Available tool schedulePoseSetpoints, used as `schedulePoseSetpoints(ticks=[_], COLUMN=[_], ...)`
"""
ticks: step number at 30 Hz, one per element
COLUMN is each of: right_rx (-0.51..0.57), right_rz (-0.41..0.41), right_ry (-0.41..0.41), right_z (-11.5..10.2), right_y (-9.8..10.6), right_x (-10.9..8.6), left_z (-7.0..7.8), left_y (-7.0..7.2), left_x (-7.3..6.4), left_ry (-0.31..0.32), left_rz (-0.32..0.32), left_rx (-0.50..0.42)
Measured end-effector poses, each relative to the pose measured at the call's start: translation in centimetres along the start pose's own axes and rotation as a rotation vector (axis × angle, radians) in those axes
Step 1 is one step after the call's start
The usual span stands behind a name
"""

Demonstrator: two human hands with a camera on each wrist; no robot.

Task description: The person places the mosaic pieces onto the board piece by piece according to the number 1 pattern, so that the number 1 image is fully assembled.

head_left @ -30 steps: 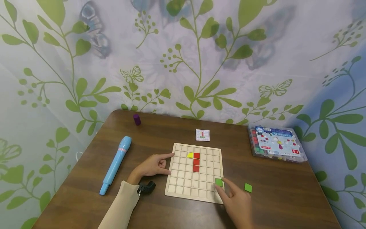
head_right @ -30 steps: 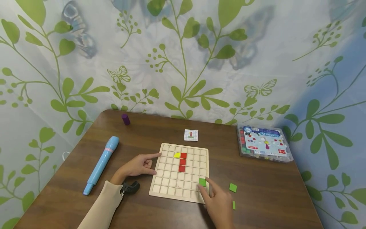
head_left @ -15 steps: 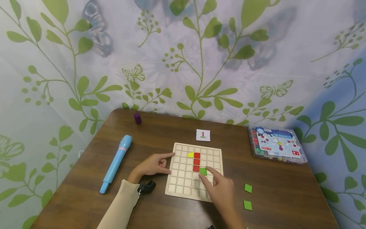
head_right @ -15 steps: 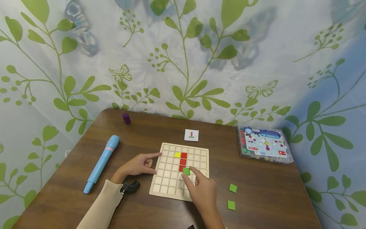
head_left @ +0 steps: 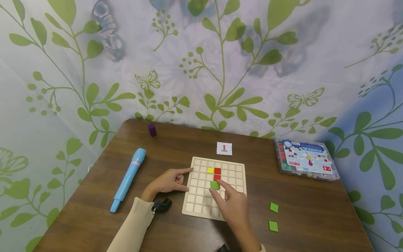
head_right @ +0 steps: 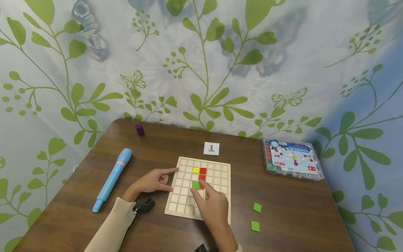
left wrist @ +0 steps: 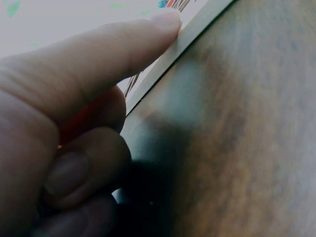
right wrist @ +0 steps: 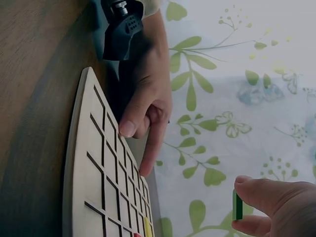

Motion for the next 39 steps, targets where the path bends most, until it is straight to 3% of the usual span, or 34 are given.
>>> schedulePoseSetpoints(ticks=[13, 21, 29, 39], right_rx=[-0.1, -0.151, -0.269, -0.284], right_rz=[-0.041, -0.07, -0.079, -0.066], right_ry=[-0.064, -0.064, 0.016, 0.04], right_z=[0.9, 1.9, 2.2, 2.3], right_y=[-2.1, -3.8, -5.0, -5.5], right_x=[-0.7, -1.4, -1.9, -2.1], left_z=[0.2, 0.2, 0.2, 0.0], left_y=[0.0, 0.0, 0.1, 0.0], left_x=[0.0, 0.1, 0.0, 0.0], left_ry=[0.0, -0.007, 0.005, 0.002], left_rz=[-0.005, -0.002, -0.001, -0.001], left_rx=[0.003, 0.0, 0.002, -0.007])
Point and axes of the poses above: each hand's wrist, its own x-axis towards the middle knuckle, its own y-axis out of the back of the hand, z = x × y, the point moved 7 cm from there along x, towards the middle knuckle, and after that the axes turned 8 degrees about -y, right-handed, at the moved point
